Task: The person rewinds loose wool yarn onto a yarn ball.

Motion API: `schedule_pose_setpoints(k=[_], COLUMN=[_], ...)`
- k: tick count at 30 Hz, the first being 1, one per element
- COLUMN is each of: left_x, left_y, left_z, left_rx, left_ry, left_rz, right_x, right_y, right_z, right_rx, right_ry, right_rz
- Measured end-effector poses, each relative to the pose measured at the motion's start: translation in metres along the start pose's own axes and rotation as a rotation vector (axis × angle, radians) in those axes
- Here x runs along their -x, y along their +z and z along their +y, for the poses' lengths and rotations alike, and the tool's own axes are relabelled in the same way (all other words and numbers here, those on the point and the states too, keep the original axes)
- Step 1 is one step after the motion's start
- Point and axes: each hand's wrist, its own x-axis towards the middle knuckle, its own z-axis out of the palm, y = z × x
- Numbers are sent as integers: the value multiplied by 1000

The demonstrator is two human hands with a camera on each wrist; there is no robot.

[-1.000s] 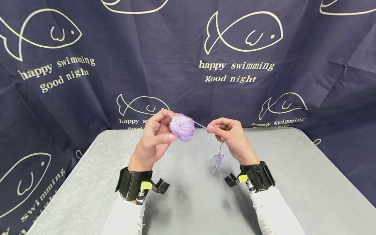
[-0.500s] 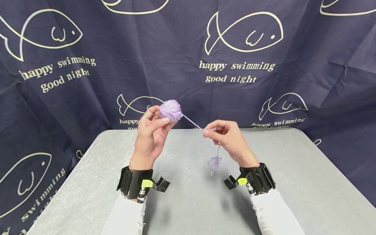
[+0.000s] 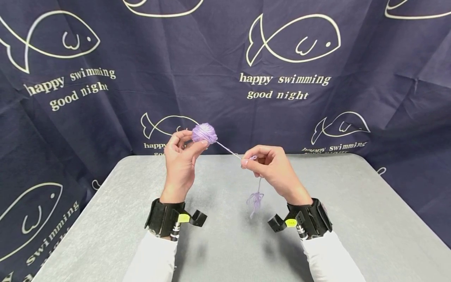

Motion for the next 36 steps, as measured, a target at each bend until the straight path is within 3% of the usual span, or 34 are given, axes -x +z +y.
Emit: schedule_pose_setpoints(k=[5,8,14,19,22,27,36], left_x=[0,1,2,2,2,3,7], left_y=[-1,-3,-4,-7,-9,-11,-9], left_z=[-6,-9,-11,-14,-15,-17,-17], left_rx=[-324,-455,-645,-809,-884,-1018,-1181], left_ry=[131,164,186,193,188,157,20], left_rz=[72,85,41,-42,-106,-181,-313], right_x=[1,1,2,4,4,3,-3], right_y=[1,1,2,0,-3,-7,-12], right_z=[-1,-3,-7,-9,-10,-12,-9], right_rx=[-5,-11,-18,-16,-28,-138,-389], right_ry=[-10,-20,-46,-69,-85,-144,-255], right_rz=[0,2,5,28,62,148,317])
